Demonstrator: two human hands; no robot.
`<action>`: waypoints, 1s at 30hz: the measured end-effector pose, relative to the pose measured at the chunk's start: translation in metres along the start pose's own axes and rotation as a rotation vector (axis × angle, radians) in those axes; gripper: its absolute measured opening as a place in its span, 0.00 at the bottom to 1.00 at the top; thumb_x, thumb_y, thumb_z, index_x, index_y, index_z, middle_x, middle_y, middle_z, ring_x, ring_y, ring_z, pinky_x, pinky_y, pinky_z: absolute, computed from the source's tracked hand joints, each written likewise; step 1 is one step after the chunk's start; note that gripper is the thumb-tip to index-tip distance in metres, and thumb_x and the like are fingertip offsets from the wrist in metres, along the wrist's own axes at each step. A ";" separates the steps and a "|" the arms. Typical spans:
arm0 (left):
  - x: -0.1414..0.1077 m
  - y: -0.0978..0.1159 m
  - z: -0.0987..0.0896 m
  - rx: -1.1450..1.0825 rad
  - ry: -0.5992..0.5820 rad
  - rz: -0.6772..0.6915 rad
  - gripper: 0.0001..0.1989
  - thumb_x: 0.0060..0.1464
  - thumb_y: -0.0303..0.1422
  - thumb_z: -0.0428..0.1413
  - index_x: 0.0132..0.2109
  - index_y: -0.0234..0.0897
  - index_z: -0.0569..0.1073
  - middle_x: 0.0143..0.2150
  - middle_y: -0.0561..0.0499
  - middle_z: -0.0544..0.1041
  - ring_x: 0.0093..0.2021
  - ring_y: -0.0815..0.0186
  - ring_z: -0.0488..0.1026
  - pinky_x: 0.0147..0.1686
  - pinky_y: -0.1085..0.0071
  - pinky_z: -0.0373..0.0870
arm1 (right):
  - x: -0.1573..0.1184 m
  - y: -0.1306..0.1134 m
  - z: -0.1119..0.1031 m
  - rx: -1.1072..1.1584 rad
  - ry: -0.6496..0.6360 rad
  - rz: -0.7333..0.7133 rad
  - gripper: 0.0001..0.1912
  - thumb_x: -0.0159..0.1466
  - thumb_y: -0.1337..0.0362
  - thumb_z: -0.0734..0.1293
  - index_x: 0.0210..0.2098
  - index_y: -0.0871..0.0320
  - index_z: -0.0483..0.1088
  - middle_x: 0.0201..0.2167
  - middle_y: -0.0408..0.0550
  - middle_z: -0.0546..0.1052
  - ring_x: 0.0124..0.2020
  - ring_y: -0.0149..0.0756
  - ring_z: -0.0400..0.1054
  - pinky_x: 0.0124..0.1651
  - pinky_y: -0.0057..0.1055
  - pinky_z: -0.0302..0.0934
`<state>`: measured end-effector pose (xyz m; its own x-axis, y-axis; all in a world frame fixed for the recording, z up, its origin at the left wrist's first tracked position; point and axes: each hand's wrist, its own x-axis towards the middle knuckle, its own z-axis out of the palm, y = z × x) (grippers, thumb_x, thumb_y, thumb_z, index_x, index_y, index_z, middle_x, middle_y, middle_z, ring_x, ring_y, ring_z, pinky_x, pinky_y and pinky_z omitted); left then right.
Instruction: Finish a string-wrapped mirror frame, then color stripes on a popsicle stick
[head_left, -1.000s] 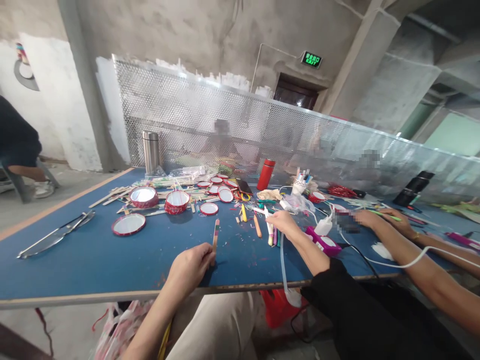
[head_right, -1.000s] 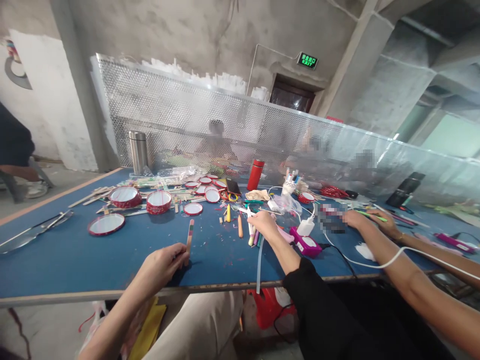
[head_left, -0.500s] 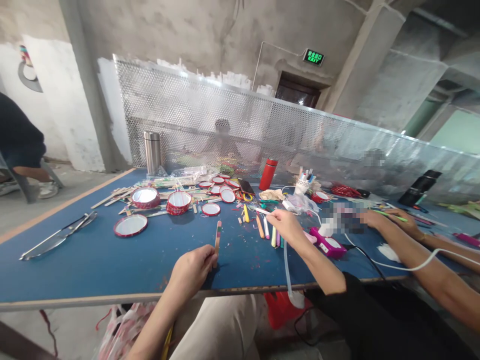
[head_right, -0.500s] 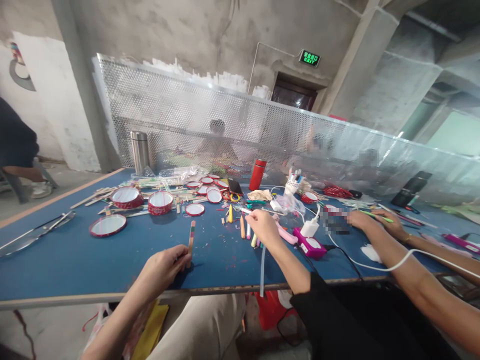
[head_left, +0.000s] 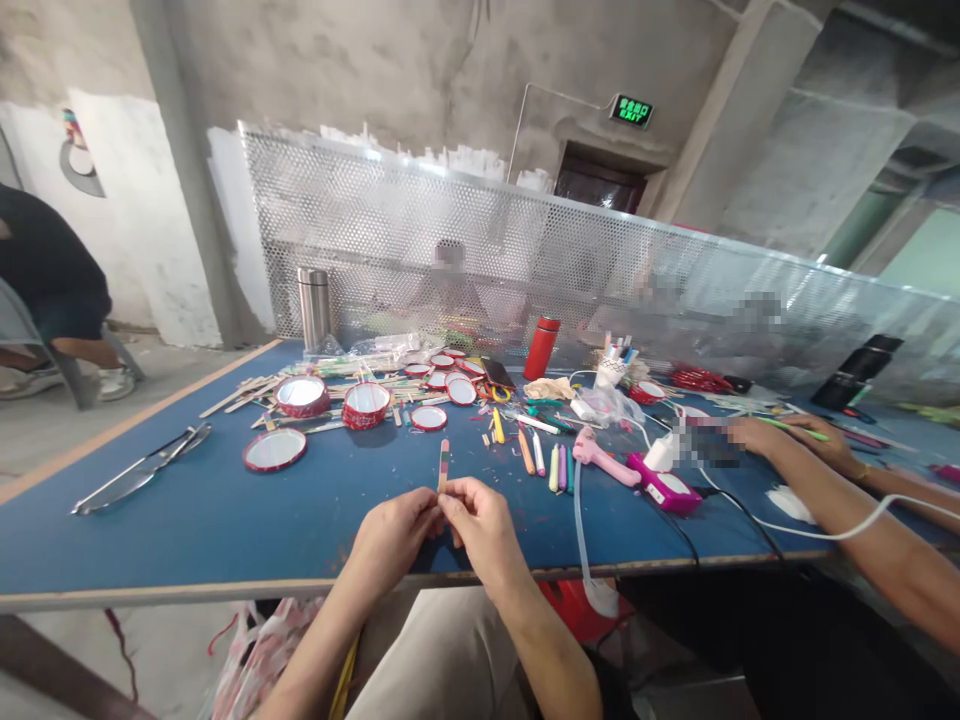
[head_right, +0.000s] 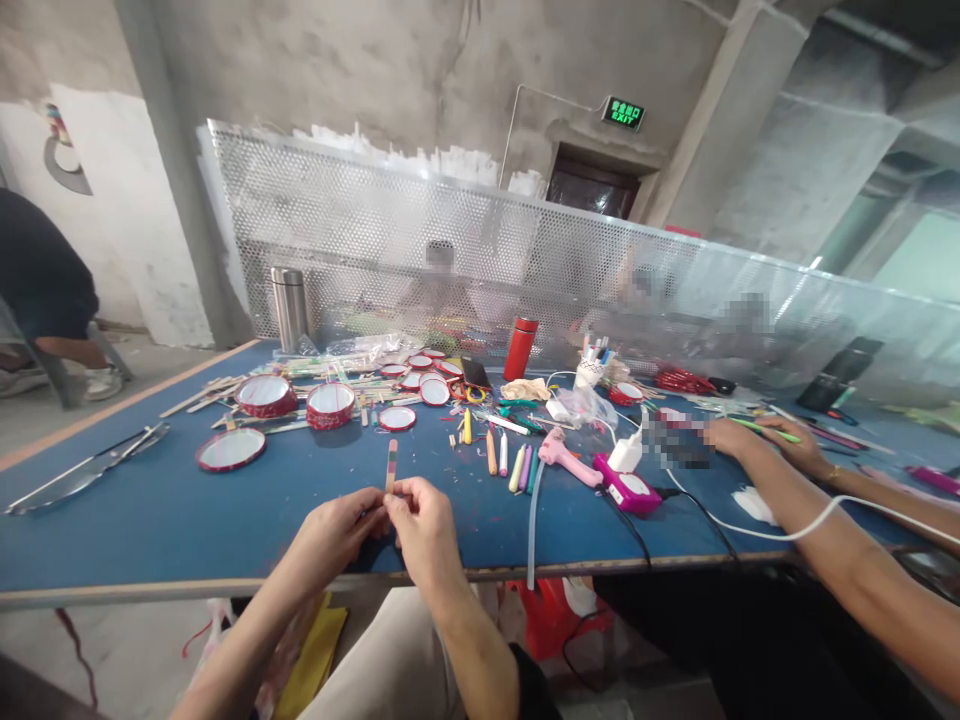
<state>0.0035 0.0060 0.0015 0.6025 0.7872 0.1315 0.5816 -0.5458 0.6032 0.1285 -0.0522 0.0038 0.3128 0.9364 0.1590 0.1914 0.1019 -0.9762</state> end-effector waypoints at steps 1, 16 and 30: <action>0.000 0.001 -0.001 0.002 0.000 0.002 0.12 0.60 0.35 0.45 0.29 0.40 0.66 0.28 0.54 0.75 0.28 0.68 0.70 0.29 0.76 0.57 | 0.001 -0.001 0.000 0.002 -0.005 0.005 0.12 0.58 0.59 0.63 0.32 0.61 0.71 0.19 0.39 0.69 0.16 0.24 0.56 0.19 0.23 0.49; 0.006 0.004 -0.006 -0.131 -0.068 -0.104 0.11 0.56 0.37 0.46 0.31 0.40 0.70 0.18 0.60 0.69 0.17 0.70 0.67 0.23 0.76 0.58 | 0.008 0.003 -0.004 -0.185 0.094 -0.049 0.08 0.57 0.60 0.64 0.24 0.57 0.69 0.17 0.40 0.69 0.21 0.30 0.62 0.23 0.24 0.53; 0.007 0.009 -0.007 -0.061 -0.077 -0.087 0.12 0.57 0.37 0.45 0.29 0.41 0.67 0.22 0.60 0.72 0.17 0.73 0.66 0.23 0.78 0.58 | -0.011 -0.006 -0.017 -0.360 0.133 -0.090 0.09 0.60 0.65 0.63 0.38 0.55 0.74 0.28 0.44 0.78 0.30 0.35 0.71 0.32 0.26 0.60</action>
<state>0.0095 0.0081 0.0132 0.5925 0.8054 0.0173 0.6006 -0.4560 0.6567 0.1399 -0.0690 0.0104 0.3931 0.8751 0.2824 0.5304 0.0352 -0.8470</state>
